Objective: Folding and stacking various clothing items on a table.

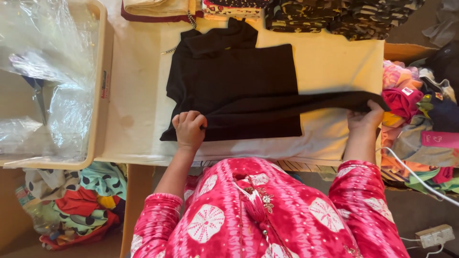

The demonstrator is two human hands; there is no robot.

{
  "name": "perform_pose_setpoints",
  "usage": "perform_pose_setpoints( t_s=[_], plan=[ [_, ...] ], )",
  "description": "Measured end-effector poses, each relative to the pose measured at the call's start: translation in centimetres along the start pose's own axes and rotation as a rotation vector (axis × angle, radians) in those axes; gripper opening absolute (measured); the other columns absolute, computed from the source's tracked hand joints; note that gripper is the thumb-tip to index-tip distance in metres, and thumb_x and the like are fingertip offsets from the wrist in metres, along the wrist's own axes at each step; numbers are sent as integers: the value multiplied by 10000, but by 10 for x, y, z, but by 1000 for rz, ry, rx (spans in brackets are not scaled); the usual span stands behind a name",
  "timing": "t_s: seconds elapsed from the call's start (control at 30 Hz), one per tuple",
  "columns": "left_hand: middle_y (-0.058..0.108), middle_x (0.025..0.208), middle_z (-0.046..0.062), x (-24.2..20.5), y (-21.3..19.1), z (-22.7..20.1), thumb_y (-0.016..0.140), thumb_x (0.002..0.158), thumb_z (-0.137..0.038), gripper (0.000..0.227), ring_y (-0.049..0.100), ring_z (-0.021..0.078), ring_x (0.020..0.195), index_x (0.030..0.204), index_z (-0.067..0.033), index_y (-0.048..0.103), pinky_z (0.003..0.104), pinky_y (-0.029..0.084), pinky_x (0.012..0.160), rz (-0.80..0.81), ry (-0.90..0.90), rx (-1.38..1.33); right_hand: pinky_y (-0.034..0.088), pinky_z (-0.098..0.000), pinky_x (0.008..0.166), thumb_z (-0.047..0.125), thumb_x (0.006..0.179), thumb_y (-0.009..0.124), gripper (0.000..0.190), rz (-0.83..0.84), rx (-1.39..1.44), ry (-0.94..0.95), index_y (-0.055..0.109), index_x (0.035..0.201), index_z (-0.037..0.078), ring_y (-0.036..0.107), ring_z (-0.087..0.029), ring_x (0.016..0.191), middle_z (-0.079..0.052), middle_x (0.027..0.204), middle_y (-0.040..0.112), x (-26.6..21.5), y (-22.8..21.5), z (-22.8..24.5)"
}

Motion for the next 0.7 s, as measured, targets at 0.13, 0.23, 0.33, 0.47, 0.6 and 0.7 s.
perform_pose_setpoints(
  t_s=[0.13, 0.23, 0.33, 0.47, 0.6, 0.7],
  plan=[
    [657, 1050, -44, -4, -17, -7, 736, 695, -47, 217, 586, 211, 1063, 769, -222, 632, 408, 353, 986, -9, 96, -9, 525, -544, 934, 189, 929, 592, 314, -149, -220, 84, 695, 1225, 193, 685, -282, 1147, -34, 1216, 750, -12, -7, -3],
    [658, 1082, -19, -12, -22, -2, 726, 677, -30, 218, 596, 230, 1055, 771, -205, 634, 411, 382, 954, -31, 109, -13, 521, -525, 974, 181, 962, 670, 283, -185, -338, 89, 691, 1244, 188, 678, -261, 1163, -17, 1222, 739, -38, 12, -5],
    [657, 1081, -7, -16, -14, 13, 726, 694, 6, 219, 602, 249, 997, 756, -181, 630, 411, 436, 871, -58, 29, -73, 557, -509, 1018, 105, 970, 704, 298, -81, -287, 64, 697, 1264, 155, 701, -266, 1157, -31, 1232, 741, -17, 8, -4],
    [651, 1070, 4, -9, -17, 9, 703, 697, 57, 229, 609, 279, 965, 747, -150, 619, 410, 486, 810, -101, -120, -130, 584, -484, 1099, 25, 999, 666, 318, 268, -116, 5, 677, 1307, 106, 712, -290, 1189, -72, 1268, 733, -34, 59, 14],
    [642, 1071, 22, -8, -16, 12, 686, 696, 93, 239, 612, 302, 976, 760, -123, 607, 415, 507, 819, -188, -175, -127, 586, -529, 1144, 3, 1048, 709, 308, 403, 14, -141, 632, 1342, 53, 690, -325, 1236, -112, 1291, 710, -65, 108, 38],
    [643, 1071, 19, -15, -14, 14, 688, 696, 82, 236, 611, 299, 980, 758, -131, 609, 416, 504, 830, -178, -128, -109, 622, -548, 1013, -13, 1015, 732, 338, 269, -65, -213, 636, 1332, 55, 727, -333, 1155, -110, 1259, 725, -50, 102, 34]
  ],
)
Point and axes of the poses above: each hand's wrist, its own x-axis towards the middle knuckle, its own y-axis out of the palm, z = x × y, the point moved 1 cm from there along x, towards the middle knuckle
